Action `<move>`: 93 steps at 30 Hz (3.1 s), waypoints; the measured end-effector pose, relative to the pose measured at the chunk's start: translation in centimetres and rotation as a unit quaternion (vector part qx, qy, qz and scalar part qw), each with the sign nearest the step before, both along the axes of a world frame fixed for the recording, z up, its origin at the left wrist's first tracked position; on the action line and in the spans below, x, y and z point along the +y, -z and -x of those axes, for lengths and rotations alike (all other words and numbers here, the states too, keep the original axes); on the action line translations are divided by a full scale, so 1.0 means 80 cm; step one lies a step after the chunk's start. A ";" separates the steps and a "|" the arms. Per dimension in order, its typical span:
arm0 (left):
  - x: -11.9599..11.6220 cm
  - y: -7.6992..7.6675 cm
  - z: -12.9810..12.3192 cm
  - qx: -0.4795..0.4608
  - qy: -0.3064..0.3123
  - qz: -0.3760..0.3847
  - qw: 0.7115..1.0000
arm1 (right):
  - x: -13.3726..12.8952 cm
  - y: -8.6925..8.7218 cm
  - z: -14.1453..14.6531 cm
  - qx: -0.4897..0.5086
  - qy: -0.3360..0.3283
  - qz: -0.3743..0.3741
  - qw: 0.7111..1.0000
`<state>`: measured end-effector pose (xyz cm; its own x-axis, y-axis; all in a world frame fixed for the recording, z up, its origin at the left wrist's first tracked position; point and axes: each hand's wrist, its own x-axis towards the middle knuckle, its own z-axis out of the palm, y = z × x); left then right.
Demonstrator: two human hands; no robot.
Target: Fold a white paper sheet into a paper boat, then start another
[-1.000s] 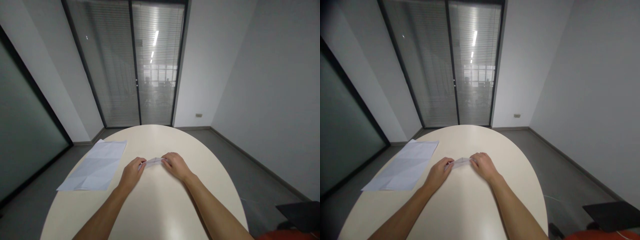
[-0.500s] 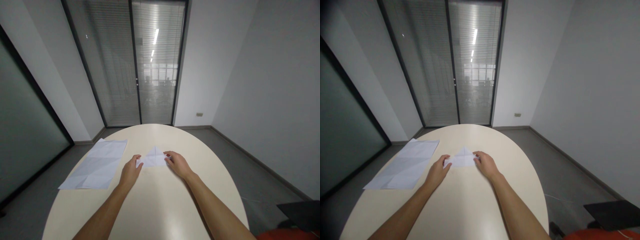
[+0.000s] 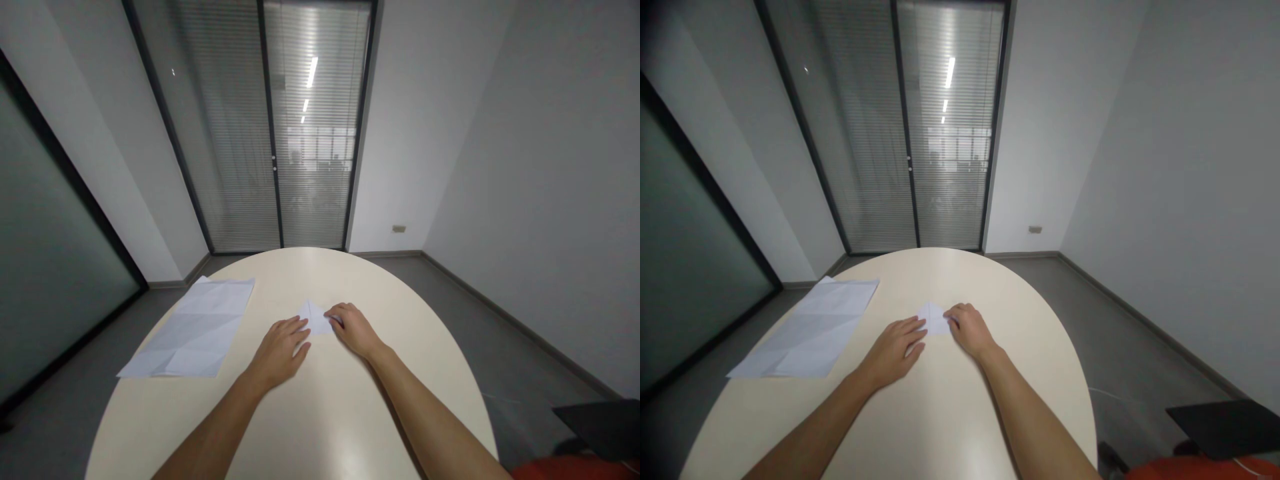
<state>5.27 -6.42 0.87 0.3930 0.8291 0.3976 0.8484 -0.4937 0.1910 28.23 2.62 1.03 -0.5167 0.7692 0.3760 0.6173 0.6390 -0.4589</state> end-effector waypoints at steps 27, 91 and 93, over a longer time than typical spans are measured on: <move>-0.010 -0.015 0.000 -0.028 0.071 0.040 0.996 | -0.030 0.001 0.023 -0.092 -0.072 0.003 0.993; -0.003 0.004 0.007 0.006 -0.058 0.035 0.998 | -0.012 -0.016 -0.001 -0.079 0.178 0.073 0.978; -0.003 0.003 0.007 0.005 -0.058 0.037 0.998 | -0.012 -0.016 -0.001 -0.074 0.175 0.076 0.979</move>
